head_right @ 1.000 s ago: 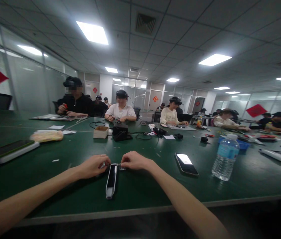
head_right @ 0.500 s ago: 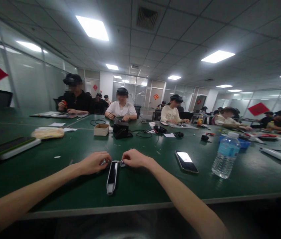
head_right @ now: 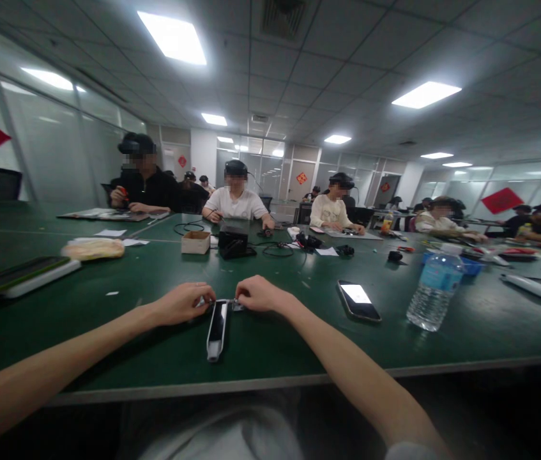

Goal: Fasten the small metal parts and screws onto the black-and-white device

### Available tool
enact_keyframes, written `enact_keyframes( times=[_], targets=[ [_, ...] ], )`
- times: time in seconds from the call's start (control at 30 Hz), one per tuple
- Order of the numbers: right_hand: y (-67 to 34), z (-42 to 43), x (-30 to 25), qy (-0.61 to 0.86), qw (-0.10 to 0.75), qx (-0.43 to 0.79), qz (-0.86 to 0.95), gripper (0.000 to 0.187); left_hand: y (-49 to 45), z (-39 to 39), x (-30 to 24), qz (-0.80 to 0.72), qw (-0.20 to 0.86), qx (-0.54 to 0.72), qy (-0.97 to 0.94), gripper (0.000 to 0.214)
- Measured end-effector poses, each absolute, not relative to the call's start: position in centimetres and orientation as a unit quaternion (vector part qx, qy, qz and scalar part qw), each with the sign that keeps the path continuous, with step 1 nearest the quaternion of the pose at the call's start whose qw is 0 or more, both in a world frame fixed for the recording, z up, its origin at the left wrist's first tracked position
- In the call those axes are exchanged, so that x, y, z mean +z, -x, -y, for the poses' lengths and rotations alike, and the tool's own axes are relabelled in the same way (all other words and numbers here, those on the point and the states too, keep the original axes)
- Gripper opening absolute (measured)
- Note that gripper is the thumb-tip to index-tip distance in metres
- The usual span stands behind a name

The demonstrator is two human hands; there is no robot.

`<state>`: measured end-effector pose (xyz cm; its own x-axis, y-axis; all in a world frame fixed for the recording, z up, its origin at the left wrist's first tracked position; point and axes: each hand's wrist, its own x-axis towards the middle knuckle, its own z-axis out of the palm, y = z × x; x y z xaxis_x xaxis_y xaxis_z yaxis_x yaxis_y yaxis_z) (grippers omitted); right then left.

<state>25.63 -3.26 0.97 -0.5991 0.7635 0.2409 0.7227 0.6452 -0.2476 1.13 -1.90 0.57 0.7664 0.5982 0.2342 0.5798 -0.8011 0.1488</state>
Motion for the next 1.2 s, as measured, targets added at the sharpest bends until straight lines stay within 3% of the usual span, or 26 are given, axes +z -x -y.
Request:
enact_keyframes(
  times=[0.3, 0.6, 0.8, 1.2],
  targets=[
    [-26.0, 2.7, 0.6, 0.403, 0.166, 0.067, 0.897, 0.019, -1.2, 2.0, 0.8, -0.317, 0.027, 0.13, -0.939, 0.02],
    [-32.7, -1.9, -0.9, 0.61, 0.164, -0.055, 0.773, 0.032, -1.1, 2.1, 0.9, -0.315, 0.041, 0.133, -0.939, 0.02],
    [-33.1, -2.5, -2.0, 0.618, 0.13, -0.055, 0.774, 0.042, -1.2, 2.5, 1.0, -0.321, 0.028, 0.13, -0.938, 0.02],
    [-29.2, -1.1, -0.5, 0.544, 0.074, -0.09, 0.831, 0.026, -1.3, 3.0, 1.1, -0.341, 0.014, 0.132, -0.931, 0.025]
  ],
)
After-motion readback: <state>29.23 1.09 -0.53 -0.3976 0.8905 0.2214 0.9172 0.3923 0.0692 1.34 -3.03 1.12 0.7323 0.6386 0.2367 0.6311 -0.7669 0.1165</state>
